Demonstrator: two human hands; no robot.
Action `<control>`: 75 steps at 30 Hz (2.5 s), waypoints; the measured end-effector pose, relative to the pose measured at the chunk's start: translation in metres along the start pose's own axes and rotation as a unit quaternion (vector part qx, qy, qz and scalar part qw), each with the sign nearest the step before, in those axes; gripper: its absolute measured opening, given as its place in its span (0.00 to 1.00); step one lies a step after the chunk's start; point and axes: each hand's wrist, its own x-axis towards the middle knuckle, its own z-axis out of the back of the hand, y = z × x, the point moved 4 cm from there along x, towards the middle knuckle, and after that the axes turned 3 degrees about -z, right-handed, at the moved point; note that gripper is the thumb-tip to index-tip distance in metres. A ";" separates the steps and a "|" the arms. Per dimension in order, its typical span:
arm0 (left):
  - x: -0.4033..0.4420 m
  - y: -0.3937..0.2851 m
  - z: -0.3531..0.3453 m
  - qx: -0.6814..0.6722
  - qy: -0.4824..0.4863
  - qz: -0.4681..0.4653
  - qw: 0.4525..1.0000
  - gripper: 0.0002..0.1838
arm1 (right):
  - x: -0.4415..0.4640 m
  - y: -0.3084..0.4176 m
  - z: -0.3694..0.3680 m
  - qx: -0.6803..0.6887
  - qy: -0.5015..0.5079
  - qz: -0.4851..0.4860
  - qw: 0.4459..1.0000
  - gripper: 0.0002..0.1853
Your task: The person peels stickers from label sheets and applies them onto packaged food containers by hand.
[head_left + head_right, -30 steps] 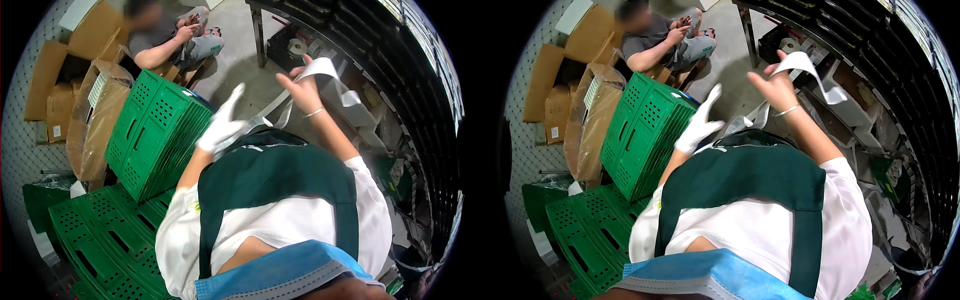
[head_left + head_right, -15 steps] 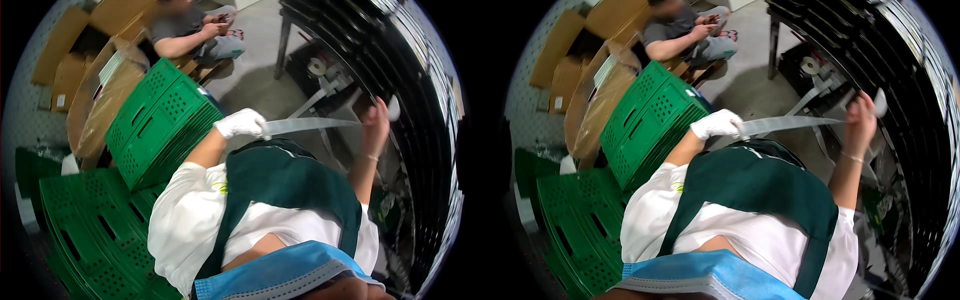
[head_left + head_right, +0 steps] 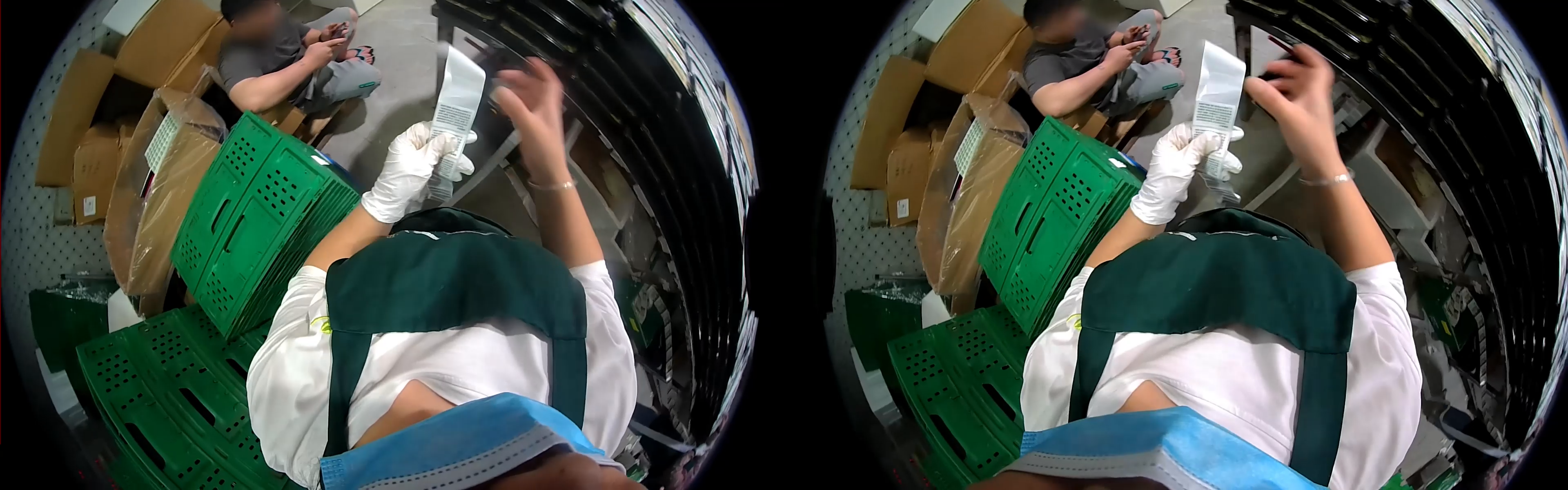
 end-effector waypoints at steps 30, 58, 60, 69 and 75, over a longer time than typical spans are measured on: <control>0.294 -0.080 0.036 -0.031 0.155 0.018 0.987 0.09 | 0.251 -0.016 0.011 -0.282 0.090 0.207 0.933 0.05; 0.402 -0.136 0.121 -0.156 0.258 -0.005 0.954 0.15 | 0.421 0.047 -0.014 -0.741 0.119 0.125 0.649 0.25; 0.400 -0.146 0.104 -0.169 0.240 -0.033 0.955 0.10 | 0.397 0.058 -0.051 -0.545 0.144 0.088 0.821 0.22; 0.400 -0.144 0.084 -0.041 0.195 -0.128 0.971 0.07 | 0.462 0.059 -0.019 -0.527 0.069 0.175 0.829 0.06; 0.409 -0.126 0.106 -0.070 0.221 -0.126 0.965 0.06 | 0.569 0.002 0.057 -0.725 0.011 0.026 0.688 0.16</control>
